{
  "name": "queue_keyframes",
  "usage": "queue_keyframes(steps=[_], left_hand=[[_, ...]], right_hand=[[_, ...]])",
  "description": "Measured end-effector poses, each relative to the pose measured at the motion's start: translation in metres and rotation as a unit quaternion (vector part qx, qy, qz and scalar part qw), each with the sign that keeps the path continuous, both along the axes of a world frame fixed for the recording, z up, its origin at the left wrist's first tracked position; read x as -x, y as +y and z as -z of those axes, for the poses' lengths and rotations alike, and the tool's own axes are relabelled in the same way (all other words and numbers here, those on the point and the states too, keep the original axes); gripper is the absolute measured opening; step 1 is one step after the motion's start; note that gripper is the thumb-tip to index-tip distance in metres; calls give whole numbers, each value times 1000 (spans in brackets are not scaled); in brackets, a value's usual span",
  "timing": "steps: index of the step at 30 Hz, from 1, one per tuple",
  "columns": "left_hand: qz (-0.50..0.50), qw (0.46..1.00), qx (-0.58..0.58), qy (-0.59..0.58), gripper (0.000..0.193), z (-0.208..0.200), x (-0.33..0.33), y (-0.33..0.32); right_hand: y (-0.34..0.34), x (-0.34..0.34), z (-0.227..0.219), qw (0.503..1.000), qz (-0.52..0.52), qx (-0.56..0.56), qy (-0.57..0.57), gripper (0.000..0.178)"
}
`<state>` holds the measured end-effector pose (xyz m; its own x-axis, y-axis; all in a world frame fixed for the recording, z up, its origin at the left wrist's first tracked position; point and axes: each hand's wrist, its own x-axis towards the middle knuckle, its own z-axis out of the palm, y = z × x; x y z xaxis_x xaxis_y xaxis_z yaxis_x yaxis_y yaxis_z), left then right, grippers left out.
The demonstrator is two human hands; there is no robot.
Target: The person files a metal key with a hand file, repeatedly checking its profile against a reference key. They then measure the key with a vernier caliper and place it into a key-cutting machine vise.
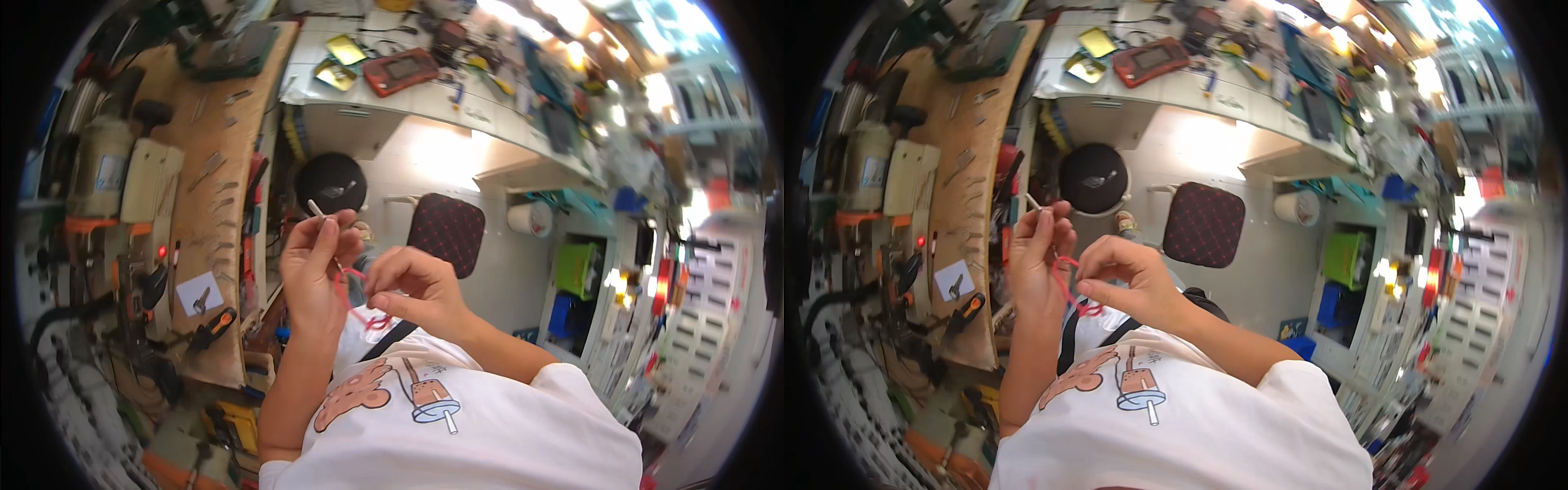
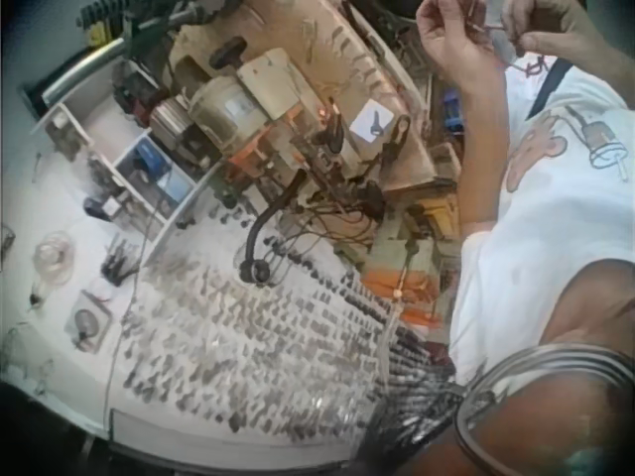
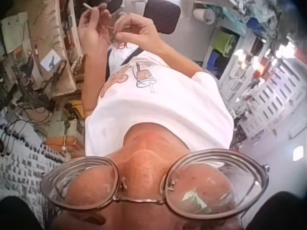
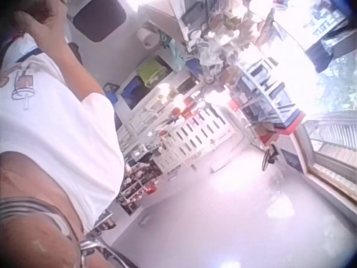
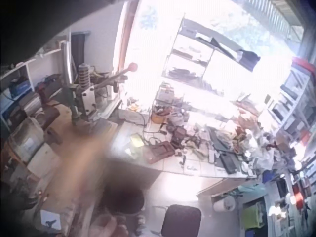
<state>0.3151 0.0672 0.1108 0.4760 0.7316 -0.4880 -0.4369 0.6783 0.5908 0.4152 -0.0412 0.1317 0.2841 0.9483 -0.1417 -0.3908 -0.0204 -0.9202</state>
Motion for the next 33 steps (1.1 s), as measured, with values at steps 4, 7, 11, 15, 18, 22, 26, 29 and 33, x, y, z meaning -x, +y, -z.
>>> queue_keyframes(steps=[4, 7, 11, 15, 18, 22, 26, 29, 33], left_hand=[[-58, 981, 109, -148, 20, 27, -5, 10], [-118, 985, 58, -114, 17, 22, 0, 7], [-207, 968, -138, -26, 11, 9, 18, -15], [-307, 865, -320, 236, 8, -5, 66, -67], [-407, 827, -312, 230, 9, -5, 90, -98], [-449, 796, -305, 267, 9, -8, 124, -142], [-485, 796, -256, 258, 8, -2, 195, -216], [-504, 813, -214, 197, 10, 5, 248, -269], [-624, 744, -166, 172, 14, 15, 324, -339]], right_hand=[[33, -22, 10, 992, -66, 44, -94, 24], [41, -33, 36, 987, -138, 56, -55, 34], [68, -15, 53, 955, -283, 69, -50, 40], [55, 45, 32, 904, -391, 48, -165, 31], [31, 89, 23, 888, -369, -23, -273, 30], [-10, 140, 25, 908, -341, -78, -231, 23], [-68, 202, 29, 844, -417, -94, -325, 20], [-114, 270, 24, 866, -418, -65, -266, 22], [-160, 342, 8, 827, -532, 94, -158, 30]])
